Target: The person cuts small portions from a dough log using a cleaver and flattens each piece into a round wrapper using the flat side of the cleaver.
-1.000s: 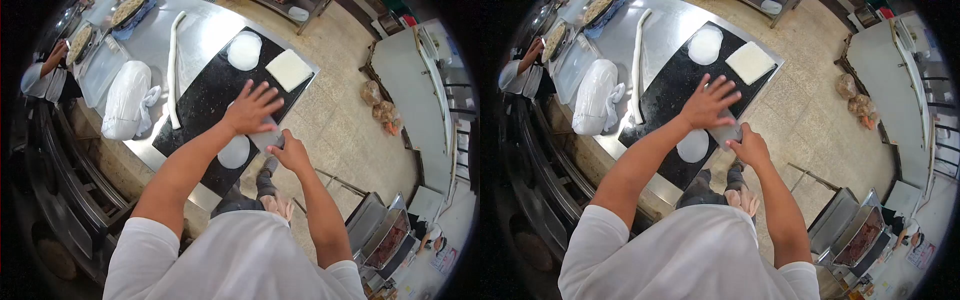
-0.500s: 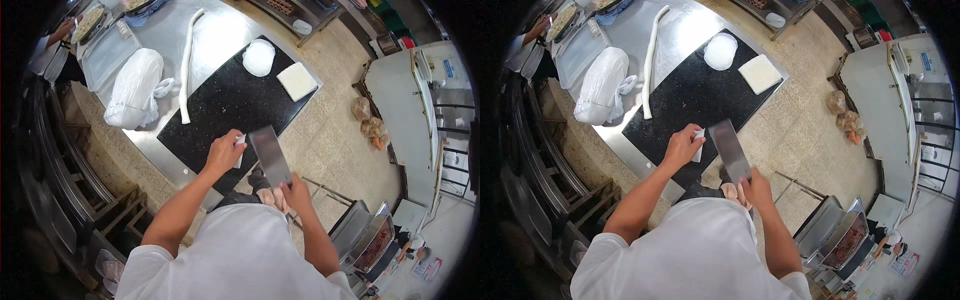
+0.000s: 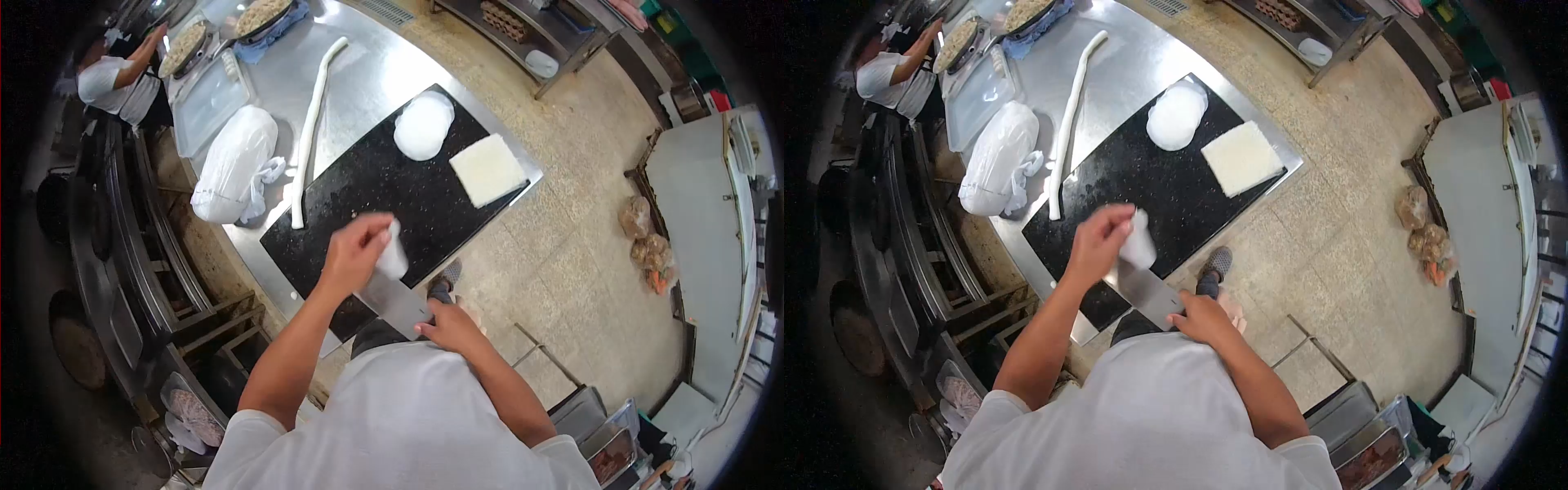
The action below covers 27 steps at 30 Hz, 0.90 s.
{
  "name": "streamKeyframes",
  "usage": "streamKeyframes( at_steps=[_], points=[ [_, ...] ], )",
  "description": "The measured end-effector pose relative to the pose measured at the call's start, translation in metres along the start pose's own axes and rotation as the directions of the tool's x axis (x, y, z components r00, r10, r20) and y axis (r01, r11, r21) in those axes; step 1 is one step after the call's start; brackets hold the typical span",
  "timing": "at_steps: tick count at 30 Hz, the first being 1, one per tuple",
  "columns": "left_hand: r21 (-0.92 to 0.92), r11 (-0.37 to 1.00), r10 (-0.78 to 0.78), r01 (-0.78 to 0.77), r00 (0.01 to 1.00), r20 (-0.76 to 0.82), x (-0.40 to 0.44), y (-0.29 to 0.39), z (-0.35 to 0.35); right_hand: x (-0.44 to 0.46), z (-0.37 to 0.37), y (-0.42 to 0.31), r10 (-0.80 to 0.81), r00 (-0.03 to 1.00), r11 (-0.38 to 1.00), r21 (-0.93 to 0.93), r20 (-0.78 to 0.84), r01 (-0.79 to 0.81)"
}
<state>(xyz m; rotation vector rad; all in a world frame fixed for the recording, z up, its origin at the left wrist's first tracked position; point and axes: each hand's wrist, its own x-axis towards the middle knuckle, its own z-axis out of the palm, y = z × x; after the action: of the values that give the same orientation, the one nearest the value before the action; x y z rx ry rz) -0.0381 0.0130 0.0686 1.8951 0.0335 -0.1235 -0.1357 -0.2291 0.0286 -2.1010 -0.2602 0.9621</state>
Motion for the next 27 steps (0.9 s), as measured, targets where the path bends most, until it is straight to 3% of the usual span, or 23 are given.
streamKeyframes(
  at_steps=[1,4,6,7,9,10,11,12,13,14,15,16,17,18,20,23,25,26,27],
  points=[
    [-0.057,0.998,0.033,-0.038,0.995,-0.091,0.024,0.005,0.009,-0.007,-0.009,0.009,-0.011,1.000,1.000,-0.006,0.001,0.011],
    [-0.215,0.973,-0.113,0.081,0.983,-0.141,0.109,0.017,0.024,-0.023,-0.042,0.026,0.068,0.994,0.997,-0.015,-0.089,-0.070],
    [-0.317,0.936,-0.201,0.154,0.972,-0.120,0.142,0.000,0.030,-0.035,-0.070,0.020,0.200,0.973,0.968,0.174,-0.111,-0.179],
    [-0.255,0.947,-0.243,0.197,0.956,-0.164,0.151,-0.009,0.031,-0.036,-0.077,0.025,0.197,0.975,0.970,0.168,-0.107,-0.177],
    [-0.189,0.954,-0.273,0.233,0.936,-0.221,0.152,-0.021,0.025,-0.031,-0.092,0.033,0.017,0.934,0.985,0.165,-0.357,0.045],
    [0.063,0.992,-0.083,0.106,0.953,-0.293,0.139,-0.025,0.019,-0.028,-0.101,0.031,-0.061,0.899,0.972,0.179,-0.434,0.153],
    [0.318,0.948,0.117,-0.013,0.943,-0.310,0.123,-0.029,0.010,-0.019,-0.107,0.034,-0.067,0.899,0.971,0.180,-0.433,0.160],
    [0.345,0.933,0.213,-0.102,0.930,-0.300,0.105,-0.043,-0.003,-0.007,-0.110,0.039,-0.026,0.869,0.906,0.355,-0.494,0.229],
    [0.522,0.850,0.288,-0.070,0.892,-0.350,0.081,-0.050,-0.014,0.008,-0.113,0.044,0.028,0.841,0.806,0.510,-0.541,0.301],
    [0.677,0.736,0.370,-0.017,0.847,-0.382,0.058,-0.056,-0.025,0.026,-0.115,0.046,0.021,0.843,0.803,0.511,-0.538,0.306],
    [0.680,0.733,0.370,-0.010,0.845,-0.387,0.037,-0.066,-0.036,0.046,-0.115,0.048,0.194,0.840,0.676,0.690,-0.507,0.260],
    [0.718,0.678,0.358,0.155,0.784,-0.507,0.018,-0.075,-0.047,0.061,-0.112,0.052,0.352,0.829,0.511,0.832,-0.434,0.218],
    [0.719,0.615,0.355,0.325,0.700,-0.620,0.006,-0.086,-0.058,0.070,-0.110,0.057,0.458,0.821,0.481,0.872,-0.341,0.094],
    [0.710,0.615,0.349,0.343,0.689,-0.635,0.000,-0.093,-0.067,0.070,-0.108,0.054,0.448,0.815,0.486,0.865,-0.367,0.123],
    [0.633,0.726,0.235,0.269,0.768,-0.596,-0.009,-0.108,-0.085,0.068,-0.100,0.035,0.424,0.816,0.510,0.848,-0.392,0.142],
    [0.532,0.825,0.196,0.189,0.787,-0.585,-0.001,-0.114,-0.092,0.049,-0.080,-0.006,0.435,0.796,0.560,0.819,-0.421,0.127],
    [0.481,0.863,0.189,0.151,0.787,-0.587,-0.001,-0.114,-0.098,0.047,-0.061,-0.033,0.239,0.850,0.888,0.460,-0.470,0.004],
    [0.485,0.868,0.217,0.108,0.795,-0.566,-0.001,-0.116,-0.101,0.054,-0.047,-0.035,0.042,0.830,0.999,0.034,-0.557,-0.028],
    [0.490,0.870,0.248,0.062,0.803,-0.542,-0.002,-0.119,-0.104,0.058,-0.040,-0.062,-0.091,0.856,0.986,-0.169,-0.510,0.004]
  ],
)
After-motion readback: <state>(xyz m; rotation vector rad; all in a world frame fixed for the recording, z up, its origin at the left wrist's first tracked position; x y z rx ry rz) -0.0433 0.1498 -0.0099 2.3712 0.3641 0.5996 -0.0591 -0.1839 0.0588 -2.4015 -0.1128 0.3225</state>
